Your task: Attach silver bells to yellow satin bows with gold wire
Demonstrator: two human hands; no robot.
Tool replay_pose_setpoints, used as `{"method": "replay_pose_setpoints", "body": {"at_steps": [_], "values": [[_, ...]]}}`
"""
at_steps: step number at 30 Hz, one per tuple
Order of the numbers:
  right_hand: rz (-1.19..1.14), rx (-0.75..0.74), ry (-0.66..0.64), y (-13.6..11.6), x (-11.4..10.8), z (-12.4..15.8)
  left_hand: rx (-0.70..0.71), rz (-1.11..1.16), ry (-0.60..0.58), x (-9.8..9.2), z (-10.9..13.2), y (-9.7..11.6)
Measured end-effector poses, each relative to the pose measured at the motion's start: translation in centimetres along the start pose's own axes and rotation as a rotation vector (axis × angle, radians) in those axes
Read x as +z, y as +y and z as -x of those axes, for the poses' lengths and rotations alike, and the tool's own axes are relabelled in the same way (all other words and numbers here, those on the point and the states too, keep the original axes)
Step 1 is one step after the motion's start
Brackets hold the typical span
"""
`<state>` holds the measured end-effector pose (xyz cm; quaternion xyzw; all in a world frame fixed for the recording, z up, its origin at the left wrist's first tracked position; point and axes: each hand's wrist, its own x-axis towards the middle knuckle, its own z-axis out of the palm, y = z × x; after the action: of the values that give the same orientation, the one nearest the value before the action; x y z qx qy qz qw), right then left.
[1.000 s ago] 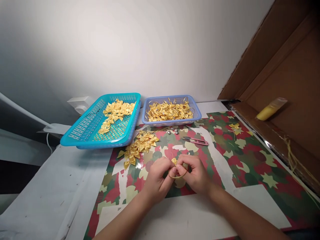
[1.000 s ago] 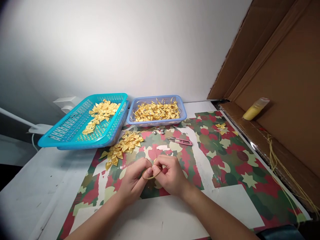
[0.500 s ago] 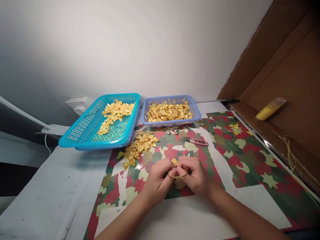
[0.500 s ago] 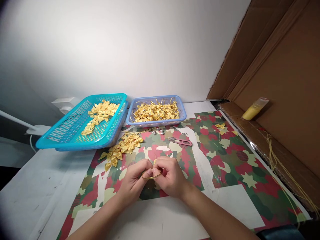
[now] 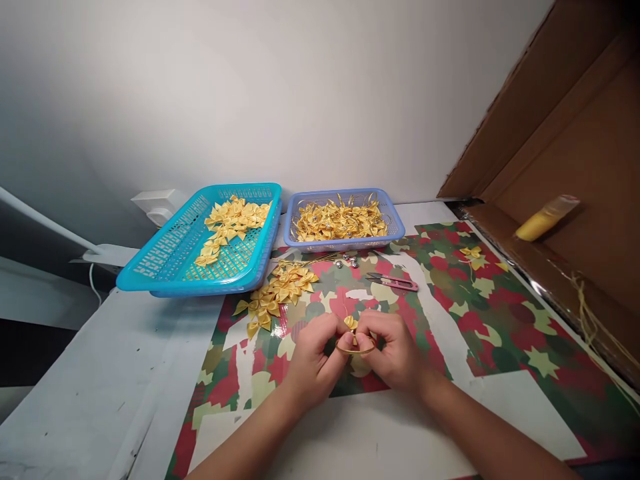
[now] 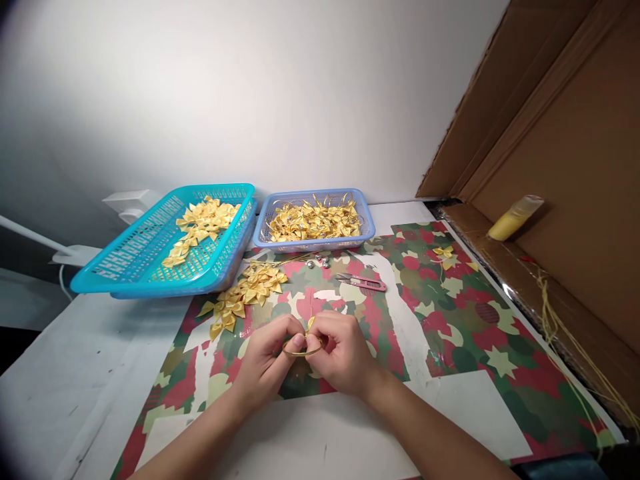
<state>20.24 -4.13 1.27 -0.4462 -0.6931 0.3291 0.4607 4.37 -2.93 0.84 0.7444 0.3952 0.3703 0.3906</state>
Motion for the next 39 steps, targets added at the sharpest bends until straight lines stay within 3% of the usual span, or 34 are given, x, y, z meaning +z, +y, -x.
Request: {"method": "replay_pose_setpoints", "body": {"at_steps": [13, 39], "values": [[-0.019, -0.013, -0.001, 0.42, -0.02, 0.21, 0.046, -0.026, 0.013, 0.21, 0.11, -0.05], [0.024, 0.028, -0.040, 0.43, -0.25, 0.24, -0.053, -0.060, 0.010, 0.04, -0.08, 0.75]]}}
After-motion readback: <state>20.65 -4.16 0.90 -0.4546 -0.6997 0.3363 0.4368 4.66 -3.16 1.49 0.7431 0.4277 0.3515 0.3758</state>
